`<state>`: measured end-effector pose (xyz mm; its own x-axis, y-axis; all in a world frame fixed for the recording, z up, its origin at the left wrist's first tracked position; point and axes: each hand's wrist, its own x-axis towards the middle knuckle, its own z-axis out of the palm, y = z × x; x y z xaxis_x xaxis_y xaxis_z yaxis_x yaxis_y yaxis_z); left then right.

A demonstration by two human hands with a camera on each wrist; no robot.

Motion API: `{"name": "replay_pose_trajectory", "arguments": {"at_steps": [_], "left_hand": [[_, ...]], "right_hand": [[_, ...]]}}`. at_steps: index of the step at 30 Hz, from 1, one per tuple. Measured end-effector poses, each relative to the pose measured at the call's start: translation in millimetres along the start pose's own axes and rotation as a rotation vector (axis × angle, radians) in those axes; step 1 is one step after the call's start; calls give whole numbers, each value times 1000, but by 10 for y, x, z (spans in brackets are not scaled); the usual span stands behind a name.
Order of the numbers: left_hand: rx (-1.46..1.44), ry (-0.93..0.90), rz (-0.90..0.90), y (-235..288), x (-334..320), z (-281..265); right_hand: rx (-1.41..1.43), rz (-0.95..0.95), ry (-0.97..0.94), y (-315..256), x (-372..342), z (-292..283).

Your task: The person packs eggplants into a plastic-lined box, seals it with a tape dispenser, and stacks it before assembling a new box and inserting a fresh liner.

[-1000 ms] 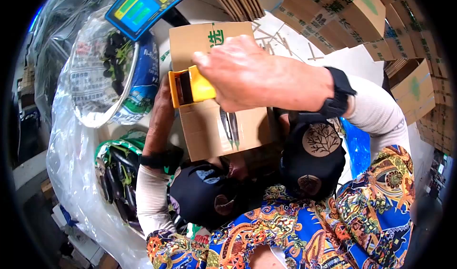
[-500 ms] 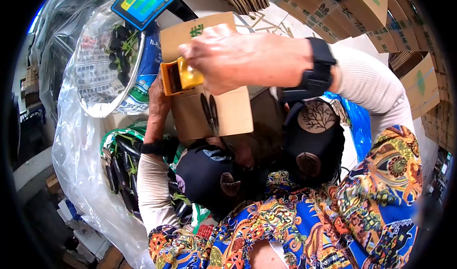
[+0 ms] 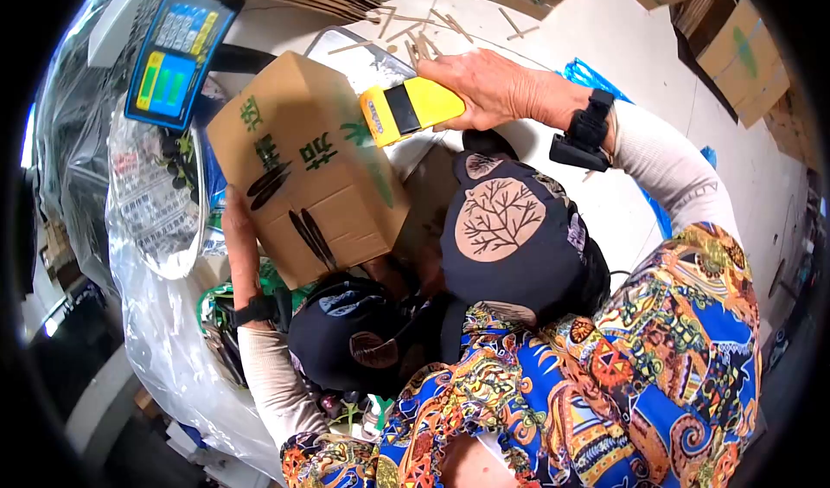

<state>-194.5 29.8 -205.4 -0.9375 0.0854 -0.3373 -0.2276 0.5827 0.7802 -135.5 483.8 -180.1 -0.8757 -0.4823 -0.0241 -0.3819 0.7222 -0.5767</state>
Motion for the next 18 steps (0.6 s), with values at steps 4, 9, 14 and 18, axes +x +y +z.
{"name": "replay_pose_trajectory", "arguments": {"at_steps": [4, 9, 14, 18], "left_hand": [[-31, 4, -87, 409, -156, 34], [-45, 19, -119, 439, -193, 19], [-102, -13, -142, 415, -193, 9], [-104, 9, -130, 458, -199, 17]], "right_hand": [[59, -21, 58, 168, -194, 89], [-1, 41, 45, 485, -496, 181], [-98, 145, -38, 681, -778, 193], [-110, 181, -51, 682, -880, 212]]}}
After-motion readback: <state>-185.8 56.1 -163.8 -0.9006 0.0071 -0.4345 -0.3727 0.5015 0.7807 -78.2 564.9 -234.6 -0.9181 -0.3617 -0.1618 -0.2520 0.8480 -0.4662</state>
